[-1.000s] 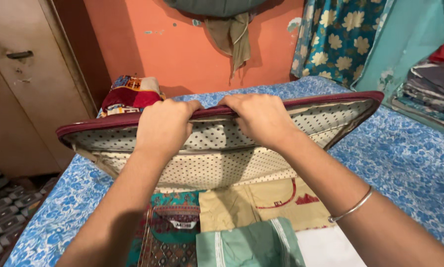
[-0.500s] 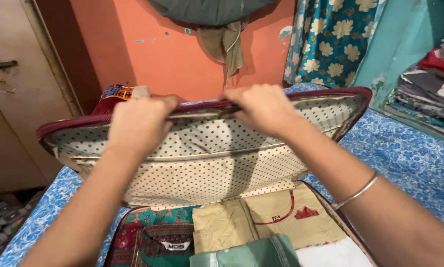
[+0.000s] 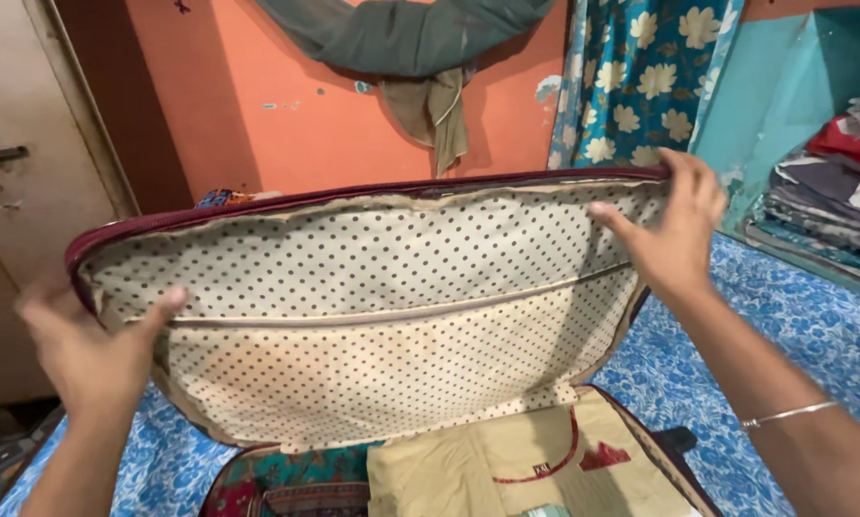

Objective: The person unzips a suitcase, opens the main compartment, and removes several items of clothing one by one.

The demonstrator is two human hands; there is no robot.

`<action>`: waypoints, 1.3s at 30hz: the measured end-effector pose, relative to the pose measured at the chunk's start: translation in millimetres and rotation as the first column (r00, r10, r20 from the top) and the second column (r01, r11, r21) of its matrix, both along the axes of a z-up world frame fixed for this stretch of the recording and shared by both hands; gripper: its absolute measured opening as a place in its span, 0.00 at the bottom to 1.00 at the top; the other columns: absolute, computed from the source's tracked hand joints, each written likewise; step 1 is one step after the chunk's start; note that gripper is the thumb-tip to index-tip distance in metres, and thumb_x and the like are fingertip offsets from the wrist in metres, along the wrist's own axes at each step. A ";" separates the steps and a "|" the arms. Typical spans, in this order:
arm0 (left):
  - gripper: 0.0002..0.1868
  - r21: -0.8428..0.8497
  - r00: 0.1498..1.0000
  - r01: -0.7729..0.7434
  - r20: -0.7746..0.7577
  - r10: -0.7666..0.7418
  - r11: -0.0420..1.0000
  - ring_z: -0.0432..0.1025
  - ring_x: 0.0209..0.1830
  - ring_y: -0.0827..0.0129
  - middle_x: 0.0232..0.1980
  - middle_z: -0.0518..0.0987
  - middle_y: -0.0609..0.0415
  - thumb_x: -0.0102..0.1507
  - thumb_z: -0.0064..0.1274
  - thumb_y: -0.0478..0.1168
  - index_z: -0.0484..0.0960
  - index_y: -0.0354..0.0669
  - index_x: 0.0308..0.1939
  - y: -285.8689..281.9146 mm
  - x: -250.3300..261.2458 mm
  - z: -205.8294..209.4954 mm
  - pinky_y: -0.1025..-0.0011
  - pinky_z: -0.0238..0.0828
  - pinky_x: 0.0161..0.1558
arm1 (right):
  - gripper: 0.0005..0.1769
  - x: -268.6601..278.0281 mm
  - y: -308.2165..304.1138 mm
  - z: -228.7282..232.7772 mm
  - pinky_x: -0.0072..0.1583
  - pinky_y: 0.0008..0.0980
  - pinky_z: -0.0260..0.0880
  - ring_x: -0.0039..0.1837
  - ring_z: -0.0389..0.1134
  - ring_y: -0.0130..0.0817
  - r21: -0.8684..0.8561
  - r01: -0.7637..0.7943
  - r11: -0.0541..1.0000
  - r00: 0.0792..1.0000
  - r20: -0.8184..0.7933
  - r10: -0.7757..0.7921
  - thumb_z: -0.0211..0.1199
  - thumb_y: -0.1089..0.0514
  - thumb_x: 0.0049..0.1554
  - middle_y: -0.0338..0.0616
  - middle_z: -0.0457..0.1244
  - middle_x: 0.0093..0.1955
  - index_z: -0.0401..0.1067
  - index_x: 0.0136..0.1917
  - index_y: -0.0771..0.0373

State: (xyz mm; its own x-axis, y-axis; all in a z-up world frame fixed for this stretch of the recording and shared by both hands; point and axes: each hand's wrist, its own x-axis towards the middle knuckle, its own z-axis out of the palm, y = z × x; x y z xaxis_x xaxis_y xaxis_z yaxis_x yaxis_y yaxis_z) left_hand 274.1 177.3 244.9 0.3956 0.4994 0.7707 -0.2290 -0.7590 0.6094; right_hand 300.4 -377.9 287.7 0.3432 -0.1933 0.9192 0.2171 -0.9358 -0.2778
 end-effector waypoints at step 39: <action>0.04 0.277 0.802 -0.513 -0.184 0.569 0.813 0.74 0.24 0.51 0.27 0.77 0.43 0.73 0.51 0.36 0.76 0.42 0.50 -15.5 118.9 -286.5 0.56 0.68 0.30 | 0.28 138.3 -22.3 -302.9 0.57 0.55 0.70 0.56 0.72 0.60 0.308 0.489 0.816 0.713 -0.680 -0.171 0.68 0.57 0.54 0.55 0.70 0.53 0.62 0.65 0.55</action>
State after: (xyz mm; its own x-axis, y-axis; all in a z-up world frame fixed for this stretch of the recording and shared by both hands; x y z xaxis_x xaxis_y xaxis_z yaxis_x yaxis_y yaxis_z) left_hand 393.0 161.8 -41.7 0.2974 0.5323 0.7926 0.3924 -0.8250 0.4068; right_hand 438.7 -400.1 -15.2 0.6117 -0.7241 0.3186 -0.4424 -0.6470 -0.6210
